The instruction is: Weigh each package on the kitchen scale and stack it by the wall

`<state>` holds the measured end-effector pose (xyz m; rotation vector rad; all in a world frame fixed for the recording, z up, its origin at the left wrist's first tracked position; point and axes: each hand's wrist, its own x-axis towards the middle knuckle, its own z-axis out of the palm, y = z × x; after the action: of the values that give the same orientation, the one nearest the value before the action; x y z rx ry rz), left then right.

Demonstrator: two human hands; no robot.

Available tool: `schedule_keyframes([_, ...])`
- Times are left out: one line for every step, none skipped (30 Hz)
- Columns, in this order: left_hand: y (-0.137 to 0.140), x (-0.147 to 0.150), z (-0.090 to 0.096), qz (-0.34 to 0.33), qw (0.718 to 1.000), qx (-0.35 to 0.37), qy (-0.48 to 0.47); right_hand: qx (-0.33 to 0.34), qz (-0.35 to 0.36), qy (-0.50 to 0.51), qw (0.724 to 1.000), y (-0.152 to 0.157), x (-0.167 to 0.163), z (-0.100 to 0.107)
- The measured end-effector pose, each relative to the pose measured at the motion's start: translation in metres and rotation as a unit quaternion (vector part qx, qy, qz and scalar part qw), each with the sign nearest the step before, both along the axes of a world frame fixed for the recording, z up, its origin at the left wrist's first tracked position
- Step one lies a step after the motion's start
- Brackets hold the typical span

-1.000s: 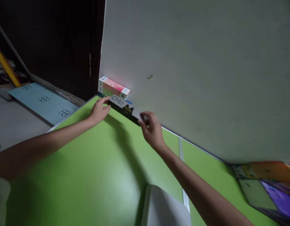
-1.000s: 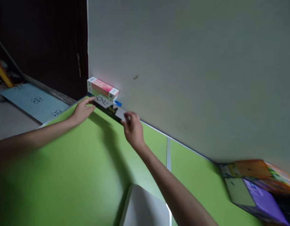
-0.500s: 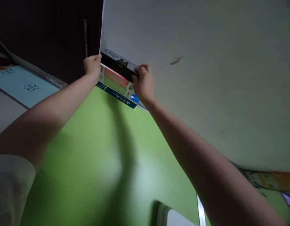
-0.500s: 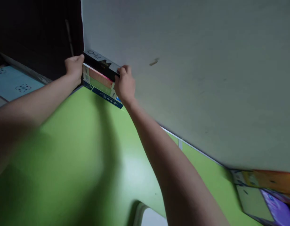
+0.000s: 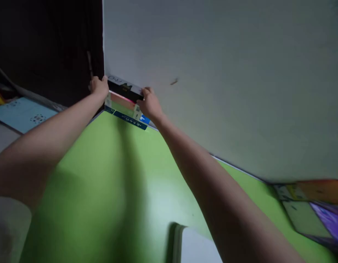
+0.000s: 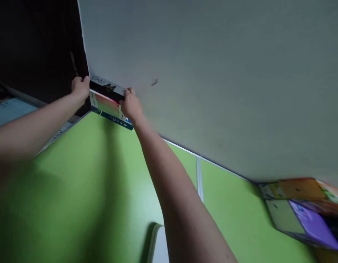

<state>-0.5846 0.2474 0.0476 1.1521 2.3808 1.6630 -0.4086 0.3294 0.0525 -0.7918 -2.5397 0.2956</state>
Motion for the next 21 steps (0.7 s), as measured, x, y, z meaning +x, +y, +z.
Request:
schedule_keyframes([-0.006,0.018,0.004,0.015,1.000,-0.006,0.016,-0.008,-0.014,-0.004,1.000,-0.008,0.010,0.007])
schedule_keyframes([-0.013,0.039,0.005,0.018,0.999,-0.021,0.036,-0.017,-0.023,-0.007,1.000,-0.018,0.024,0.012])
schedule_keyframes([-0.022,0.064,0.005,0.001,0.997,-0.040,0.059,-0.029,-0.018,-0.014,0.999,-0.029,0.041,0.014])
schedule_keyframes([-0.033,0.092,0.004,-0.048,0.992,-0.078,0.086,-0.045,0.002,-0.029,0.999,-0.042,0.062,0.014])
schedule_keyframes([-0.047,0.122,0.001,-0.120,0.980,-0.125,0.100,-0.064,0.031,-0.051,0.996,-0.056,0.087,0.012])
schedule_keyframes([-0.063,0.153,-0.003,-0.204,0.959,-0.165,0.105,-0.090,0.074,-0.085,0.989,-0.072,0.114,0.008])
schedule_keyframes([-0.081,0.183,-0.006,-0.273,0.935,-0.202,0.100,-0.116,0.103,-0.110,0.982,-0.090,0.142,0.003])
schedule_keyframes([-0.100,0.213,-0.007,-0.334,0.906,-0.244,0.090,-0.139,0.122,-0.128,0.974,-0.107,0.172,-0.001])
schedule_keyframes([-0.119,0.241,-0.007,-0.382,0.877,-0.284,0.075,-0.167,0.157,-0.150,0.962,-0.125,0.203,-0.004])
schedule_keyframes([-0.137,0.267,-0.006,-0.417,0.849,-0.321,0.060,-0.200,0.185,-0.163,0.948,-0.142,0.233,-0.005])
schedule_keyframes([-0.154,0.290,-0.002,-0.450,0.818,-0.356,0.049,-0.240,0.207,-0.170,0.933,-0.158,0.263,-0.004])
schedule_keyframes([-0.168,0.311,0.002,-0.493,0.782,-0.378,0.044,-0.278,0.224,-0.172,0.918,-0.173,0.292,-0.001])
schedule_keyframes([-0.178,0.329,0.007,-0.533,0.750,-0.388,0.049,-0.313,0.231,-0.164,0.907,-0.186,0.320,0.003])
schedule_keyframes([-0.184,0.344,0.012,-0.564,0.728,-0.386,0.059,-0.344,0.230,-0.148,0.898,-0.197,0.346,0.008])
schedule_keyframes([-0.186,0.359,0.016,-0.589,0.713,-0.374,0.073,-0.369,0.222,-0.124,0.894,-0.206,0.372,0.013])
schedule_keyframes([-0.183,0.373,0.018,-0.607,0.704,-0.357,0.091,-0.390,0.206,-0.091,0.893,-0.212,0.396,0.016])
schedule_keyframes([-0.176,0.389,0.020,-0.622,0.698,-0.338,0.108,-0.405,0.186,-0.053,0.894,-0.217,0.419,0.019])
schedule_keyframes([-0.166,0.406,0.021,-0.635,0.691,-0.323,0.122,-0.415,0.161,-0.009,0.896,-0.220,0.442,0.019])
schedule_keyframes([-0.156,0.426,0.021,-0.647,0.683,-0.313,0.132,-0.419,0.129,0.038,0.898,-0.223,0.464,0.017])
schedule_keyframes([-0.145,0.449,0.022,-0.660,0.673,-0.305,0.138,-0.418,0.090,0.088,0.900,-0.226,0.486,0.013])
schedule_keyframes([-0.135,0.474,0.022,-0.673,0.662,-0.297,0.141,-0.410,0.044,0.140,0.900,-0.229,0.507,0.007])
